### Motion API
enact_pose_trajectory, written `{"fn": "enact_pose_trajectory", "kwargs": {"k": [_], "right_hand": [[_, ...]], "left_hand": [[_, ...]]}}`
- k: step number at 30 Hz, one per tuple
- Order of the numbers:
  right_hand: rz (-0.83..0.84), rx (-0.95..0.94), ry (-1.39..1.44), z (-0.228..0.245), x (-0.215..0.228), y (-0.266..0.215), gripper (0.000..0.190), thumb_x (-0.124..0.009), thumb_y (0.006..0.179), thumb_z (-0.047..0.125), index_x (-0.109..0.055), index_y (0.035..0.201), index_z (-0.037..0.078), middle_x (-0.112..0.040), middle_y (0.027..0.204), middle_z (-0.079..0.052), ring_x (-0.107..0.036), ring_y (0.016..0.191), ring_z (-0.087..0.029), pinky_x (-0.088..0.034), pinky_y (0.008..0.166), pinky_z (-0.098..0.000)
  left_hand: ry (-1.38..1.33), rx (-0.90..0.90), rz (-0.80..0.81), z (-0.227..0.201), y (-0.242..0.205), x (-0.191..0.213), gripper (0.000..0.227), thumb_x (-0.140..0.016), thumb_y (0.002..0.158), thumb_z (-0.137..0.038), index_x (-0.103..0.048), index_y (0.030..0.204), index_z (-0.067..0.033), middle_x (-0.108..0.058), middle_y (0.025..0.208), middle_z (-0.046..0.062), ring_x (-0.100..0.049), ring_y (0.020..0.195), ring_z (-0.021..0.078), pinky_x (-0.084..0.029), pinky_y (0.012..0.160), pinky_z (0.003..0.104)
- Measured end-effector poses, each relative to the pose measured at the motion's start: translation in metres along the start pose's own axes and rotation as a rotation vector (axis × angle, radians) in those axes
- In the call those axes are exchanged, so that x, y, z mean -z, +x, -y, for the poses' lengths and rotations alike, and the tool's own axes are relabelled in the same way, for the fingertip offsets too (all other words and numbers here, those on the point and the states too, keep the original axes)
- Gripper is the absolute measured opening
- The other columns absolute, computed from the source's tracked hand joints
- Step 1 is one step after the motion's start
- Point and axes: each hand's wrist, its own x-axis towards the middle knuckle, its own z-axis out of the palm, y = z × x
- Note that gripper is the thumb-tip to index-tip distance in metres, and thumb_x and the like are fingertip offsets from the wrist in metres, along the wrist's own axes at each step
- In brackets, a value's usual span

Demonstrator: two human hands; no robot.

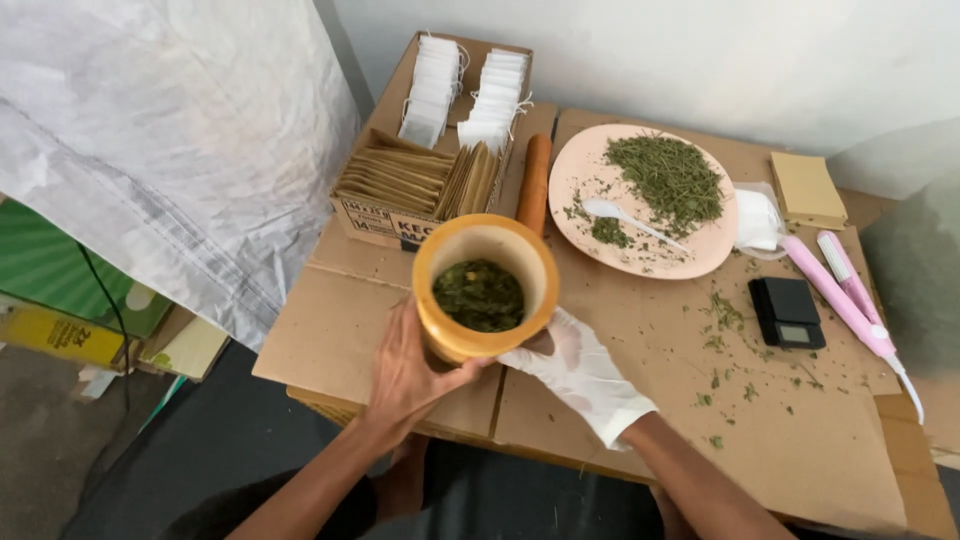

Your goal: Grinding dried tea leaves in a wooden mortar and pestle and using a spoon to scoop more leaves from a plate.

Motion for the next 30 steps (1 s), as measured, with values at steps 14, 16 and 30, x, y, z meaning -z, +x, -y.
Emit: {"fn": "enact_pose_trajectory", "kwargs": {"k": [14, 16, 30], "right_hand": [[0.101, 0.207, -0.498, -0.038, -0.025, 0.030, 0.070, -0.079, 0.099, 0.038, -0.056, 0.164, 0.024, -0.077, 0.137, -0.018, -0.073, 0.131, -0.037, -0.058, 0.113, -0.0554], [0.110, 0.206, -0.543, -0.045, -0.009, 0.030, 0.074, -0.076, 0.101, 0.038, -0.050, 0.169, 0.025, -0.075, 0.139, -0.020, -0.070, 0.134, -0.038, -0.057, 0.115, -0.0549], [-0.142, -0.083, -0.831, -0.059, 0.122, 0.020, 0.068, -0.080, 0.094, 0.049, -0.056, 0.157, 0.056, -0.068, 0.154, 0.013, -0.063, 0.142, -0.014, -0.048, 0.127, -0.0430]], "left_hand": [[0.039, -0.132, -0.326, -0.024, 0.019, 0.019, 0.140, -0.103, 0.078, -0.025, -0.009, 0.180, -0.0114, -0.012, 0.181, 0.037, -0.020, 0.165, 0.0610, -0.031, 0.126, 0.076], [0.130, -0.268, -0.353, -0.021, 0.016, 0.012, 0.135, -0.102, 0.078, -0.018, -0.013, 0.181, -0.0193, -0.012, 0.181, 0.038, -0.019, 0.166, 0.0614, -0.029, 0.126, 0.080], [0.300, -0.586, 0.393, -0.068, 0.048, -0.097, 0.034, -0.068, 0.108, -0.023, -0.071, 0.140, -0.0123, -0.067, 0.140, 0.015, -0.063, 0.139, 0.0351, -0.052, 0.118, 0.053]]}}
